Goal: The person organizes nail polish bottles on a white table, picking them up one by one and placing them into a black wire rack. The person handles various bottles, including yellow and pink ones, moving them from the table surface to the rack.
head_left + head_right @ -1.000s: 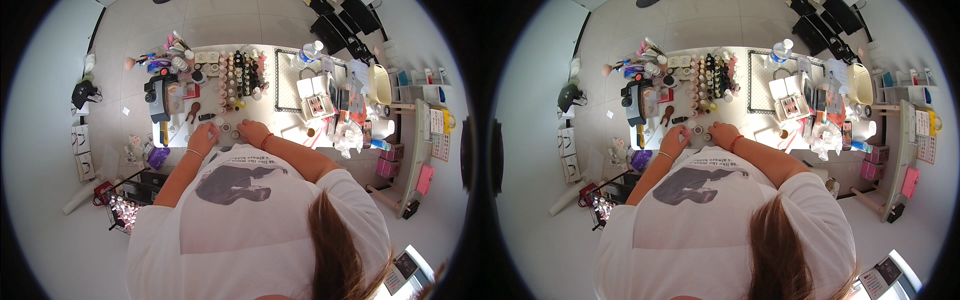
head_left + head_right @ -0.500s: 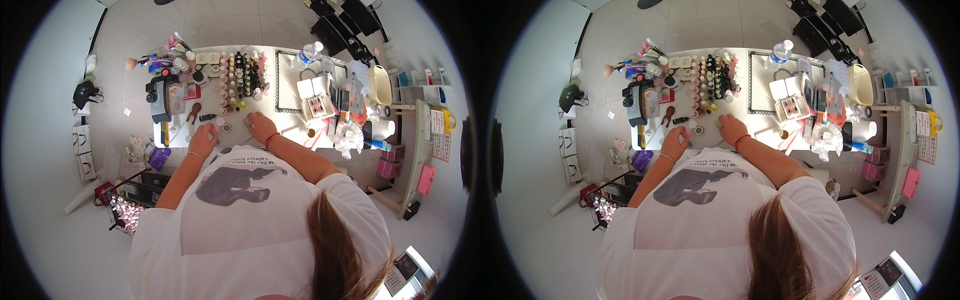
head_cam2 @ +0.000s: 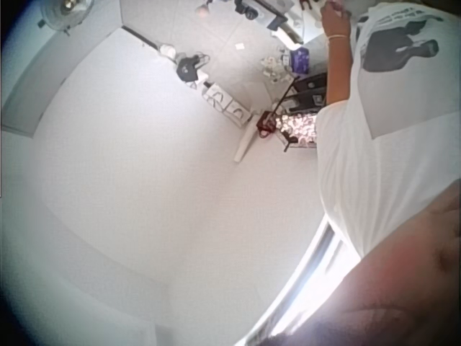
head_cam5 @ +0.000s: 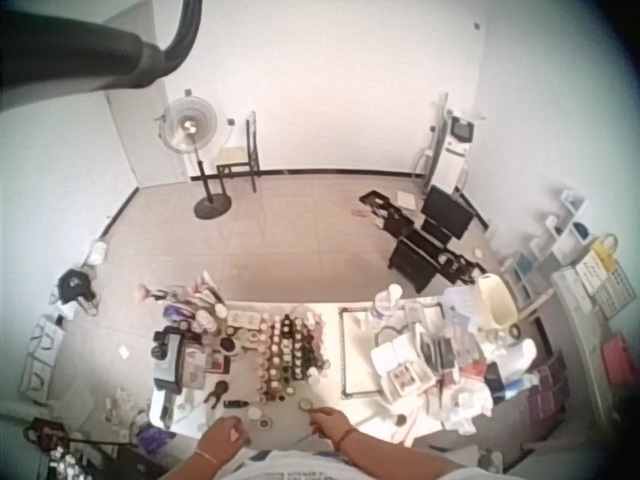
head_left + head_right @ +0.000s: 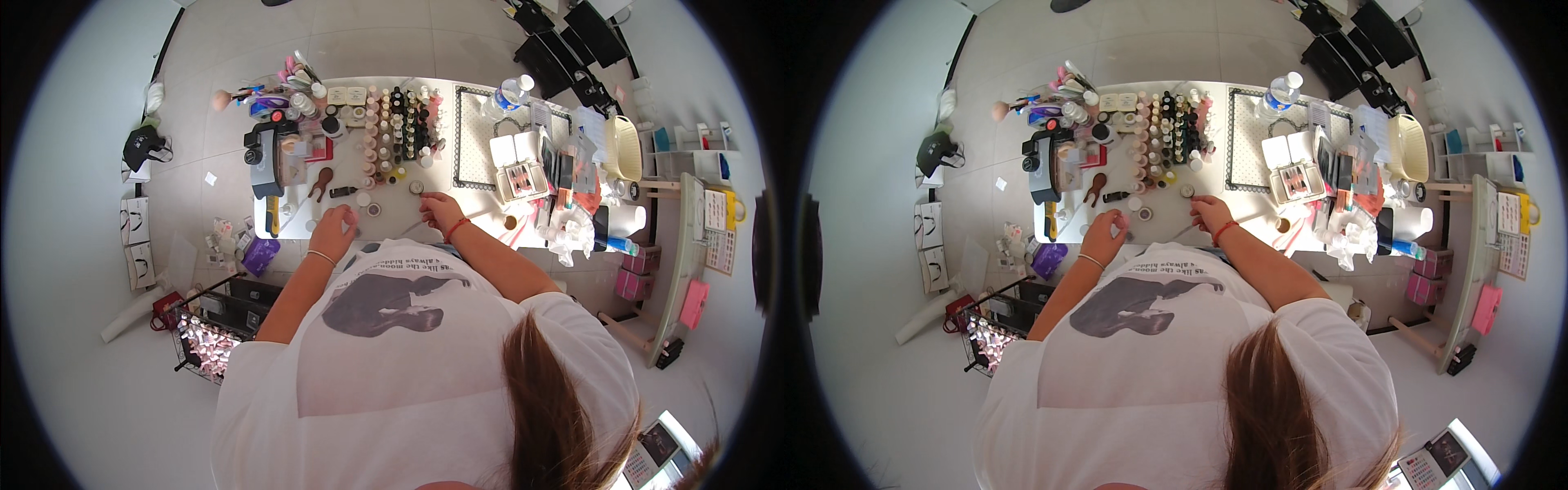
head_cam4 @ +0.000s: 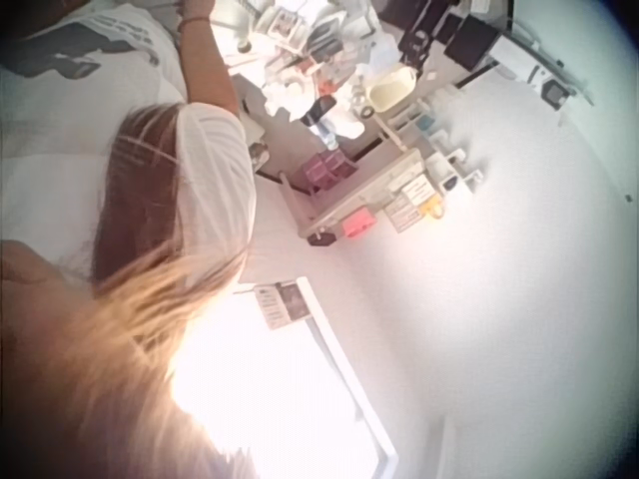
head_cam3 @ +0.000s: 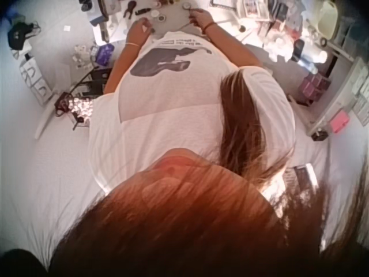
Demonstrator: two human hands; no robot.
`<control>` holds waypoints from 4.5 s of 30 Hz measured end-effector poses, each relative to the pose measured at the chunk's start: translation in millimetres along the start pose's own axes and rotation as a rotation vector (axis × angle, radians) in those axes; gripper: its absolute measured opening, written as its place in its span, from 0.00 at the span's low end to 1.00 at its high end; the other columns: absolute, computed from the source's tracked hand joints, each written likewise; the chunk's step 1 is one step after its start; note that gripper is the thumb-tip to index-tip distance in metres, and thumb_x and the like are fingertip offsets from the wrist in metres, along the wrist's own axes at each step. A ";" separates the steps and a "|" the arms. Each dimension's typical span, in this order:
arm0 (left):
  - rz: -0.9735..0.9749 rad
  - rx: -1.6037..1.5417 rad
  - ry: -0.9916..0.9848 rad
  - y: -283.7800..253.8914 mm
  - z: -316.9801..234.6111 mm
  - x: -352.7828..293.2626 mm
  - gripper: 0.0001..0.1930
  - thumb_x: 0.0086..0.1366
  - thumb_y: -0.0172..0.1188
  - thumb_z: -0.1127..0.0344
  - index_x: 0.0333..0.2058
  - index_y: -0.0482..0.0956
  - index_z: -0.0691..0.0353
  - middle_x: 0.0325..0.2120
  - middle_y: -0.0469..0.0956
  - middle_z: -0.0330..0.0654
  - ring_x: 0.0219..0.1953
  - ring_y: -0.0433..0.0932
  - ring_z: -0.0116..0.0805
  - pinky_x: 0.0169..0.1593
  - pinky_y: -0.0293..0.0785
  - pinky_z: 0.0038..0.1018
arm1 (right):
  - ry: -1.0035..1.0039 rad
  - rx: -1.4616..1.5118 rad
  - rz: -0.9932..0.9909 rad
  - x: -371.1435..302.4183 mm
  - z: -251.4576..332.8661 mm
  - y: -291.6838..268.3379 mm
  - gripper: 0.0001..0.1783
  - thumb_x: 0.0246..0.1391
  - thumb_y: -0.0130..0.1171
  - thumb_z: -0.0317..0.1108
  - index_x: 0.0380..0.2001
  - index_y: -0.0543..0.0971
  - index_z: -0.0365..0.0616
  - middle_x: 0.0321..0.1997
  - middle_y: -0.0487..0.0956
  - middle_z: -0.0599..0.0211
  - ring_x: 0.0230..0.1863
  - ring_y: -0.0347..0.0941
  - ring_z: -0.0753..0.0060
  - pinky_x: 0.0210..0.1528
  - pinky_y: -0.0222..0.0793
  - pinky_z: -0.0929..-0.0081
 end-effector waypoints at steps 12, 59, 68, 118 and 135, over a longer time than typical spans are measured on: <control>0.019 0.031 -0.014 1.2 -0.4 -3.0 0.14 0.63 0.61 0.60 0.45 0.75 0.59 0.37 0.77 0.47 0.41 0.77 0.51 0.45 0.75 0.42 | 0.035 0.106 0.094 -1.4 7.4 6.7 0.22 0.60 0.56 0.36 0.58 0.71 0.49 0.31 0.75 0.70 0.23 0.71 0.77 0.24 0.64 0.80; 0.038 0.019 0.013 1.8 -8.3 5.4 0.19 0.59 0.63 0.63 0.48 0.74 0.59 0.39 0.77 0.49 0.44 0.77 0.52 0.47 0.75 0.41 | 0.027 0.044 0.068 20.8 8.8 5.2 0.10 0.60 0.59 0.38 0.38 0.77 0.43 0.27 0.75 0.70 0.21 0.70 0.76 0.22 0.64 0.77; 0.031 0.010 -0.003 2.8 -6.4 -0.9 0.19 0.58 0.63 0.63 0.48 0.75 0.60 0.40 0.77 0.49 0.44 0.77 0.52 0.48 0.75 0.40 | 0.103 0.258 0.016 7.5 12.5 10.3 0.17 0.67 0.45 0.41 0.53 0.74 0.48 0.29 0.76 0.67 0.21 0.69 0.74 0.23 0.63 0.76; 0.201 -0.778 -0.182 18.8 -37.8 24.3 0.25 0.60 0.66 0.72 0.57 0.73 0.61 0.46 0.76 0.36 0.35 0.78 0.23 0.38 0.75 0.20 | -0.494 -0.695 0.392 -54.0 74.8 51.1 0.22 0.57 0.64 0.43 0.51 0.76 0.41 0.39 0.80 0.65 0.38 0.76 0.75 0.41 0.73 0.76; 0.033 -0.342 0.062 47.3 -59.6 11.8 0.25 0.56 0.64 0.73 0.55 0.73 0.60 0.46 0.77 0.45 0.39 0.79 0.34 0.41 0.78 0.27 | -0.693 -0.831 -0.086 -38.1 101.3 -33.9 0.28 0.45 0.65 0.45 0.47 0.77 0.37 0.33 0.82 0.52 0.35 0.79 0.52 0.43 0.75 0.64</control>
Point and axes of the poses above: each hand's wrist, its own x-axis towards the middle knuckle, its own y-axis out of the palm, z = x × y, the point moved 7 cm from there along x, towards the middle knuckle
